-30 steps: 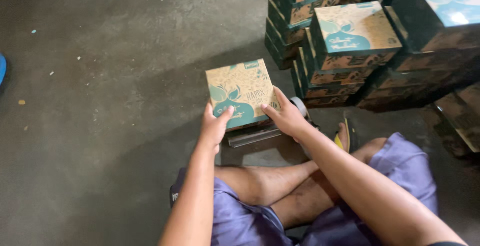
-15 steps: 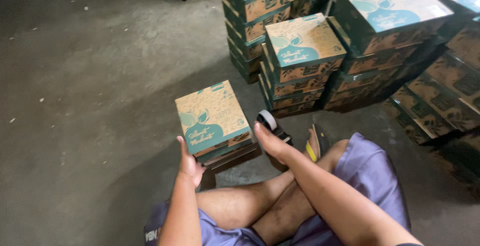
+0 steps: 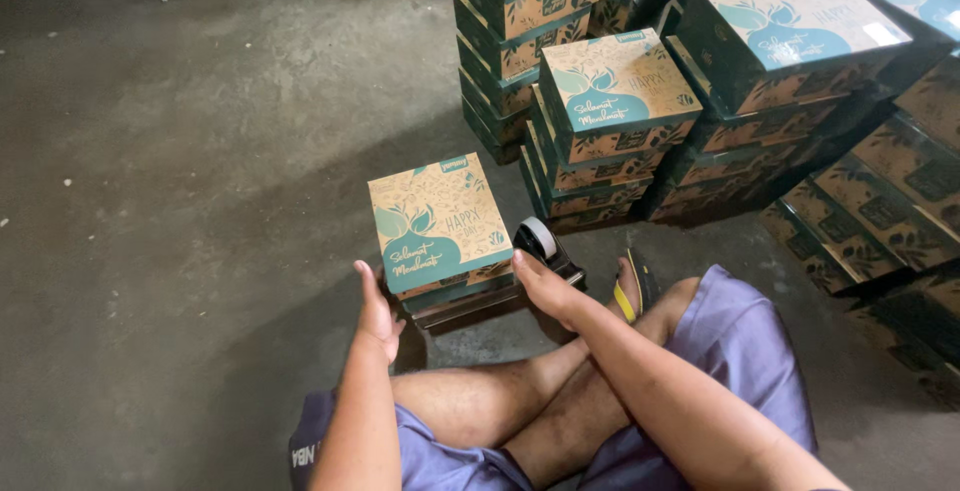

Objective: The person sits on the floor and folds flat cardboard bakery boxes into shape, pressing the sides and bottom together. They use a tape dispenser to seal the folded boxes, then stack the finished boxes with a stack of completed boxes nearby.

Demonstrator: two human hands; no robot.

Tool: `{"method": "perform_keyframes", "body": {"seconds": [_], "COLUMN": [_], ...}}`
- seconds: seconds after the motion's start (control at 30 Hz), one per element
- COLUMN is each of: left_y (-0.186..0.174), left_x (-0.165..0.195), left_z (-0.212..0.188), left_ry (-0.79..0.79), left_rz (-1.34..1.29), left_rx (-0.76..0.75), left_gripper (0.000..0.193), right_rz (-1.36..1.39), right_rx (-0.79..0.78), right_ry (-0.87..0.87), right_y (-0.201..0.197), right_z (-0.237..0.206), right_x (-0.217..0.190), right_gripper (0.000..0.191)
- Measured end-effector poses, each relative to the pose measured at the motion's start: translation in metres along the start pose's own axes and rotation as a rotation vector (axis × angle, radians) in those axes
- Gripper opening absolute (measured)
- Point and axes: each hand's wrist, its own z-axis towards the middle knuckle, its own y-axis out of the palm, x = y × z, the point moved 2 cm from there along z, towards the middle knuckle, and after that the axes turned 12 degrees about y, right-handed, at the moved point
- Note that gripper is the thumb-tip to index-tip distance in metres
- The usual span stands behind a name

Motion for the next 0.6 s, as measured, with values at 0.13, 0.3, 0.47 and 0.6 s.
{"method": "perform_keyframes", "body": {"seconds": [0.13,0.3,0.47,0.6], "left_y": [-0.017,-0.018,0.006,0.023], "left_x": [0.024,0.040,0.053,0.069], "left_z": [-0.027,-0.082,-0.139,-0.183], "left_ry": [0.068,0.219,0.293,0.375], "left_rz": [0.040,0.171,0.187,0.271], "left_rx": [0.075,0.054,0.022,0.002], "left_gripper": [0.113,0.110,0.106,0.106], "right_rz": [-0.307,-0.228,-0.387,-0.500], "right_rx": [0.202,0.255,0.291,0.357], "right_ry": [-0.013,-0.098,-0.092,-0.143], "right_y": [-0.011,-0.029,-0.049,-0.068], "right_z": [-0.019,-0.060,-0.113,-0.152], "right_x": [-0.008,-0.028,-0.048,-0.056], "right_gripper": [0.075,0.070,0.076,0.078]}}
